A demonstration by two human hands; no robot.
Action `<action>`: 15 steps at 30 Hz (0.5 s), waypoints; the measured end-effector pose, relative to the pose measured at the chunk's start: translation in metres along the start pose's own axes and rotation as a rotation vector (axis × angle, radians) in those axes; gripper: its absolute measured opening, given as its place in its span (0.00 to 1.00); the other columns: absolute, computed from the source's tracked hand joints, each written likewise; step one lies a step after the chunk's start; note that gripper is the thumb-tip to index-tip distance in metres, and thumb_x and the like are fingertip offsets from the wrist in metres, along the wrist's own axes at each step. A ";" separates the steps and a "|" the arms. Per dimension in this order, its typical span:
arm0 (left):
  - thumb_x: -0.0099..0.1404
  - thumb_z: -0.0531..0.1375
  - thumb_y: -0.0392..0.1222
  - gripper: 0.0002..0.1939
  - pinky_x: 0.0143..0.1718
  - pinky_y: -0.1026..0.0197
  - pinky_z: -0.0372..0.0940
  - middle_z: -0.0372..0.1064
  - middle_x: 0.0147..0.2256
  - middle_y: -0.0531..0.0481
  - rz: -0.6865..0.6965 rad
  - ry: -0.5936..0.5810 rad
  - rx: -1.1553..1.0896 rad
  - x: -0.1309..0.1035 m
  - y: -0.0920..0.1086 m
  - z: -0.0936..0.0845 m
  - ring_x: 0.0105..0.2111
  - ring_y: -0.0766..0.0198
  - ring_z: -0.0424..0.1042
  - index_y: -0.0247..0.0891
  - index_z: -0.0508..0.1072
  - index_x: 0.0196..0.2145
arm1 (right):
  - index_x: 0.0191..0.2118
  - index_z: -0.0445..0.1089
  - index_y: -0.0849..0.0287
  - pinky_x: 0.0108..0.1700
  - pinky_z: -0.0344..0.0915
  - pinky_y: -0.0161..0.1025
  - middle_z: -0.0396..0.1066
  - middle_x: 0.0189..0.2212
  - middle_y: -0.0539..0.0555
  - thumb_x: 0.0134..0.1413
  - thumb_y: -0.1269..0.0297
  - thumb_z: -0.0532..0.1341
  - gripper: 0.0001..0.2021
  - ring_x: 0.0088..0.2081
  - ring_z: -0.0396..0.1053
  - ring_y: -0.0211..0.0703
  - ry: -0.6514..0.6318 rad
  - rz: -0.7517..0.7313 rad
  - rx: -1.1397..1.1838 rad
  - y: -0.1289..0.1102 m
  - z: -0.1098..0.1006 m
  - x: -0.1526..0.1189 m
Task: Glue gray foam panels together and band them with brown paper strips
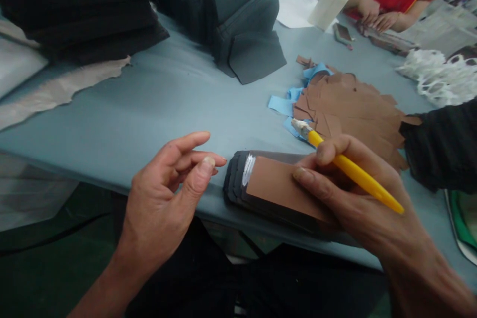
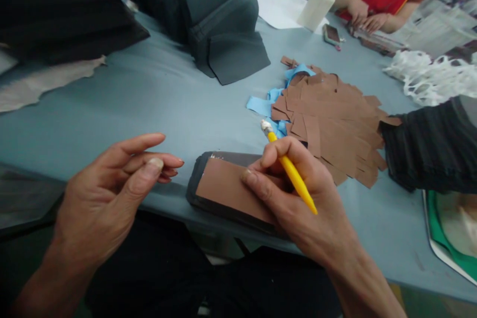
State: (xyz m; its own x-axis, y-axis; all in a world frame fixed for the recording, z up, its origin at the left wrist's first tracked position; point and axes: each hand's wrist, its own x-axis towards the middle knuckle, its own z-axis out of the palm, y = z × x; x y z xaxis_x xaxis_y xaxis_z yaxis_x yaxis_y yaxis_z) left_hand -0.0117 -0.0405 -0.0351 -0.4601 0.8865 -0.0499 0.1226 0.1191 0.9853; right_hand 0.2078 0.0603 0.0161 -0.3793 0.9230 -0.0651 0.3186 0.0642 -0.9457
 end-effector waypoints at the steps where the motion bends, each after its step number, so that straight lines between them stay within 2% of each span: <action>1: 0.72 0.66 0.58 0.22 0.45 0.68 0.73 0.84 0.42 0.54 -0.007 -0.011 0.002 0.000 -0.001 -0.001 0.39 0.67 0.81 0.46 0.75 0.58 | 0.33 0.68 0.52 0.27 0.71 0.29 0.78 0.29 0.48 0.54 0.56 0.76 0.16 0.26 0.74 0.37 -0.010 0.005 -0.002 0.000 0.001 0.000; 7: 0.72 0.65 0.58 0.20 0.46 0.66 0.74 0.84 0.43 0.54 -0.043 -0.079 0.026 -0.003 -0.005 0.000 0.41 0.65 0.81 0.48 0.76 0.56 | 0.33 0.66 0.53 0.25 0.69 0.28 0.76 0.28 0.49 0.55 0.54 0.75 0.17 0.25 0.71 0.36 -0.029 0.024 -0.086 0.002 0.004 0.004; 15: 0.72 0.64 0.59 0.20 0.47 0.65 0.74 0.83 0.43 0.54 -0.069 -0.127 0.084 0.001 -0.003 0.002 0.42 0.64 0.81 0.48 0.76 0.56 | 0.34 0.65 0.52 0.24 0.65 0.29 0.75 0.29 0.48 0.57 0.56 0.72 0.14 0.25 0.68 0.35 -0.074 0.044 -0.080 0.007 0.002 0.008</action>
State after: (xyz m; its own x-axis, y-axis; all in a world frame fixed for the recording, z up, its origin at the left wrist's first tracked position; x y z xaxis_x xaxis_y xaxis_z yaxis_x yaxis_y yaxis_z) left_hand -0.0105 -0.0392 -0.0389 -0.3561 0.9236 -0.1421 0.1699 0.2135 0.9621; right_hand 0.2052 0.0673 0.0079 -0.4258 0.8950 -0.1326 0.4038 0.0568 -0.9131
